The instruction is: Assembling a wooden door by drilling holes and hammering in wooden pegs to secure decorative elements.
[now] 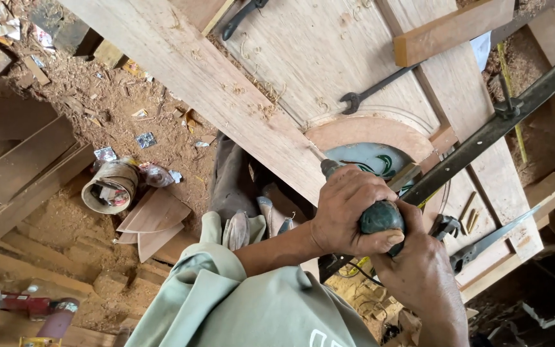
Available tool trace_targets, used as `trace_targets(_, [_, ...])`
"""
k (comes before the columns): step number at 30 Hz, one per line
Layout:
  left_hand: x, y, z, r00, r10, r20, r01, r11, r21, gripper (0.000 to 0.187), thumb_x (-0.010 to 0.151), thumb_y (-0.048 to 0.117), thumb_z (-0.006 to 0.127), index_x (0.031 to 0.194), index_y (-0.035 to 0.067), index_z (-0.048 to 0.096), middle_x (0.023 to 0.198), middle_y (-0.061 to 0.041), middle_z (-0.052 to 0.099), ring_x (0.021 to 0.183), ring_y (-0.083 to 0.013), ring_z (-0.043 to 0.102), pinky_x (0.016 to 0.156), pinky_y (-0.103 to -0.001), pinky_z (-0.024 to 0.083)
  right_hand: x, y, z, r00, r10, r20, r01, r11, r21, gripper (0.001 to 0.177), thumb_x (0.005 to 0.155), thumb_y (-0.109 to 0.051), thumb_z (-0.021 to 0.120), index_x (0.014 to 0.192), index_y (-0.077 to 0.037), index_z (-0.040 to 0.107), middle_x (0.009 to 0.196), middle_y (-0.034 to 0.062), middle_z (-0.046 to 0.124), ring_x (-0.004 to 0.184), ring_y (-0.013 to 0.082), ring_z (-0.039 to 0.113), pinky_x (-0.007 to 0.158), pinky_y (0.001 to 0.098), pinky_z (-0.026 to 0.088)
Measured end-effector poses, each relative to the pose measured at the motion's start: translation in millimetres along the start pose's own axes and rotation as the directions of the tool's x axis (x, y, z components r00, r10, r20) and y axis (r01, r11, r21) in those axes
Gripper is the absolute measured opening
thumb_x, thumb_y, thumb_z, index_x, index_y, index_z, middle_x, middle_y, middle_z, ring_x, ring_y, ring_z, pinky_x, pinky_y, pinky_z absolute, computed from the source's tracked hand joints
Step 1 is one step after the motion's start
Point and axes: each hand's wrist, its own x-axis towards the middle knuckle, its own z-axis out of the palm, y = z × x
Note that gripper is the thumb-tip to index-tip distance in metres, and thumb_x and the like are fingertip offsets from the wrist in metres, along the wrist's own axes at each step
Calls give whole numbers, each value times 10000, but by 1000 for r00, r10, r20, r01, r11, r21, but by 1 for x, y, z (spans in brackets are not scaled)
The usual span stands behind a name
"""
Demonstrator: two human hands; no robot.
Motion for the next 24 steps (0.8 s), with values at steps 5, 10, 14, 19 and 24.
trace_targets(5, [-2,-5,-1,1000,-19,-7,18,1000,-18,492,1002,541,463,1000,68,597,916,-72,681,852,-281,719,794,-465,527,-1,-13,-5,999,44,8,-44,999,-28,738,782,-268,696,1460,-207,411,956,216,776,858,481,737,733,586,573])
trace_targets(10, [-4,-10,-1,999,-28,-46,27,999,-20,488,1007,533,467,1000,69,616,908,-68,684,843,-285,716,776,-465,528,-1,-23,-9,1000,18,10,-18,1000,-5,721,796,-244,701,1458,-180,421,1040,198,754,875,456,749,749,582,610])
trace_targets(14, [-5,-15,-2,999,-37,-28,36,999,-18,471,1005,525,477,1026,73,609,940,-65,688,873,-280,717,803,-466,521,3,-25,-9,1000,8,-13,-9,1000,-26,722,777,-249,693,1448,-179,437,1057,224,751,921,493,719,764,600,571])
trace_targets(19, [-3,-16,-3,998,-55,-39,54,998,-25,476,1008,528,466,1026,75,612,923,-73,686,856,-280,716,776,-453,515,5,-26,-8,1000,-3,-25,2,1000,-23,699,794,-273,686,1442,-182,439,1019,226,756,889,498,717,728,585,565])
trace_targets(24, [-5,-17,-4,998,-56,-35,55,998,-28,478,1000,526,475,1031,68,607,929,-82,682,859,-281,709,788,-455,513,4,-30,-9,1000,22,0,-22,1000,-3,697,798,-274,692,1441,-183,437,1057,204,753,906,465,733,742,580,587])
